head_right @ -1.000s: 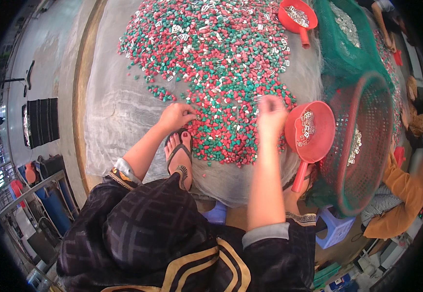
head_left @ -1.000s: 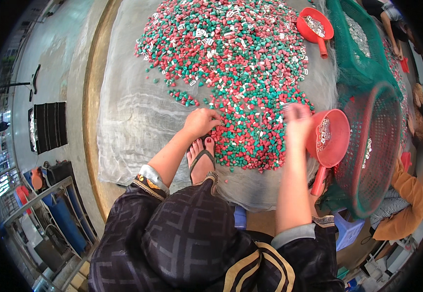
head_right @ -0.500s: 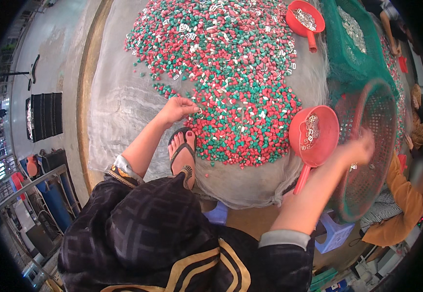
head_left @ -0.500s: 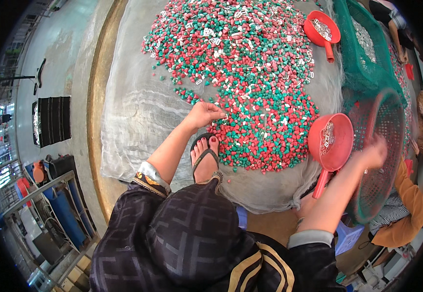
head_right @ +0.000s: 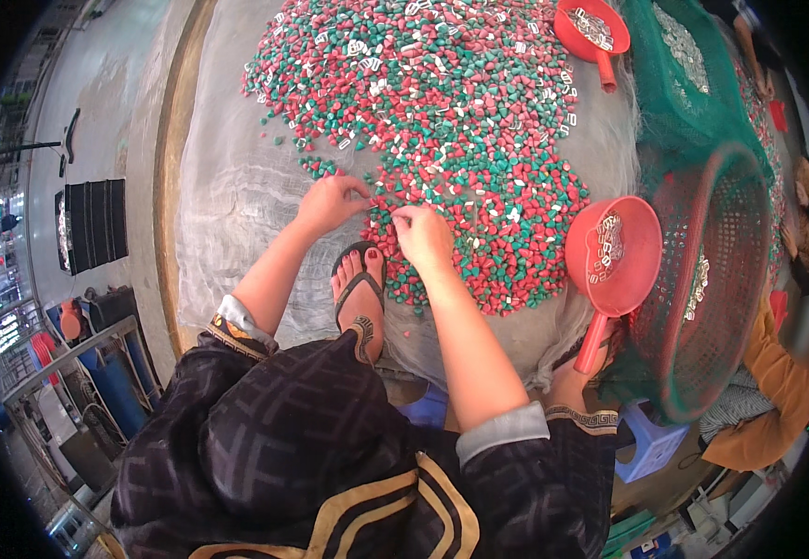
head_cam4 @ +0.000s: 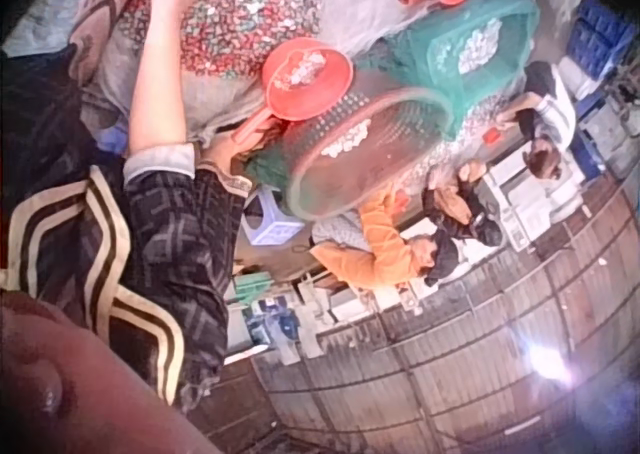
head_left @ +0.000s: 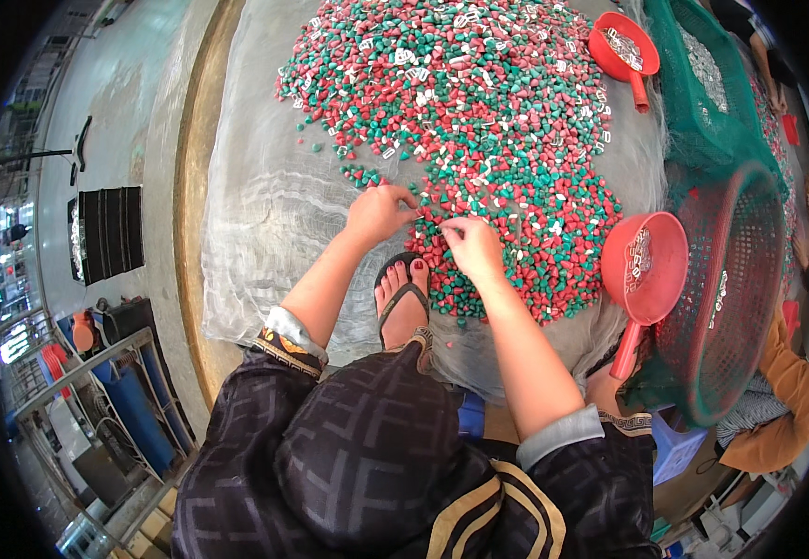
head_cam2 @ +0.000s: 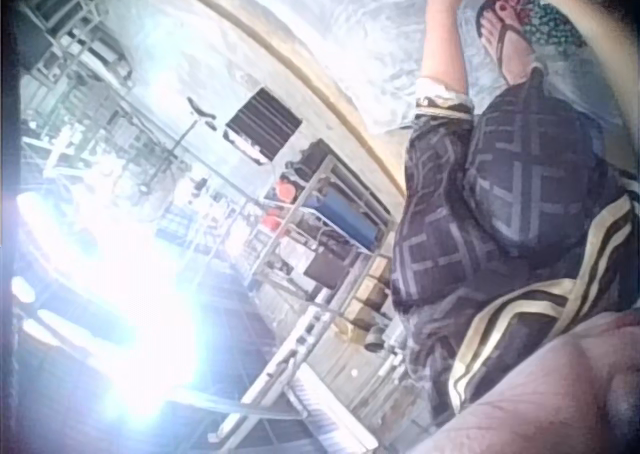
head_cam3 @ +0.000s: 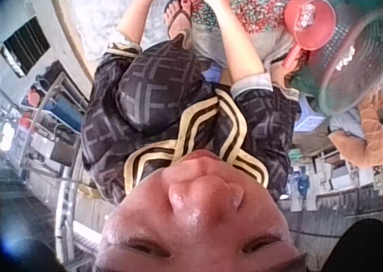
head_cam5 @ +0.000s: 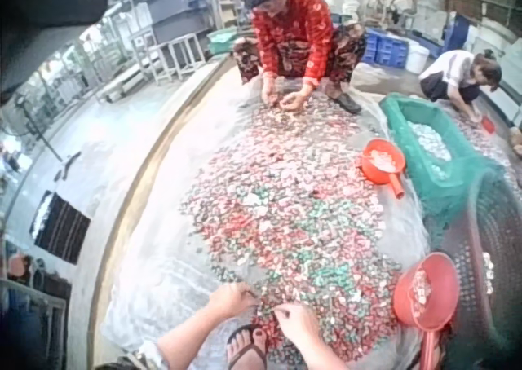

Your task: The person sorts small colored bottle caps and metal caps from a large pile on a sheet, placing the metal caps into a red plastic scoop and then transferring them to a larger green basket.

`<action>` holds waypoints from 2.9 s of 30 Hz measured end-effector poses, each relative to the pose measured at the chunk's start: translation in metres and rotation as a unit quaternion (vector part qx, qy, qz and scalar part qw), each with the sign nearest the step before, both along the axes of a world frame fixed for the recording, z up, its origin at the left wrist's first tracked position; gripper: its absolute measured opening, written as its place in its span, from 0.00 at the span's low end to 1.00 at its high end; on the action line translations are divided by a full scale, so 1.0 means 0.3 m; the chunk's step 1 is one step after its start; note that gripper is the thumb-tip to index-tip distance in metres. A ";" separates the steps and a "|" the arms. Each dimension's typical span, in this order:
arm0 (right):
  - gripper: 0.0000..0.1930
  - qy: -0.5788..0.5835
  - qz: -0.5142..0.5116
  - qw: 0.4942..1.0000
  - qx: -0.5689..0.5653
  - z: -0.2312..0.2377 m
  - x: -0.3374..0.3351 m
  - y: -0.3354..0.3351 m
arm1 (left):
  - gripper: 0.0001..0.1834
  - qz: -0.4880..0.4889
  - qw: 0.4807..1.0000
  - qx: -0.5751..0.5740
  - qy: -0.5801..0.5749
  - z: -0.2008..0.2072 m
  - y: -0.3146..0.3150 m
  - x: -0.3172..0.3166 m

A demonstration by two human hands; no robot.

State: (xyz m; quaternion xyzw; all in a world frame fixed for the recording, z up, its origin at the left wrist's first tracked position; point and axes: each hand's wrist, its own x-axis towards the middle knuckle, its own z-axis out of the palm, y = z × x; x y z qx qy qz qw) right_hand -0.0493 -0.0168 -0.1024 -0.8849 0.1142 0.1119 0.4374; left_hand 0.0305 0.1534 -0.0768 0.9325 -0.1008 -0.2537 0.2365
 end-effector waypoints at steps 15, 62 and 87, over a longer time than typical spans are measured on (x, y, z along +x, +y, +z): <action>0.09 -0.030 0.093 0.967 -0.235 -0.025 -0.013 0.081 | 0.10 0.128 0.964 -0.194 0.129 -0.079 0.069 -0.028; 0.27 0.271 -0.167 0.611 0.725 0.150 -0.009 -0.145 | 0.06 0.050 0.883 -0.404 0.233 0.076 -0.069 -0.038; 0.23 -0.024 -0.571 0.790 0.220 0.283 -0.155 -0.873 | 0.06 0.159 0.852 -0.418 0.271 0.111 -0.100 -0.048</action>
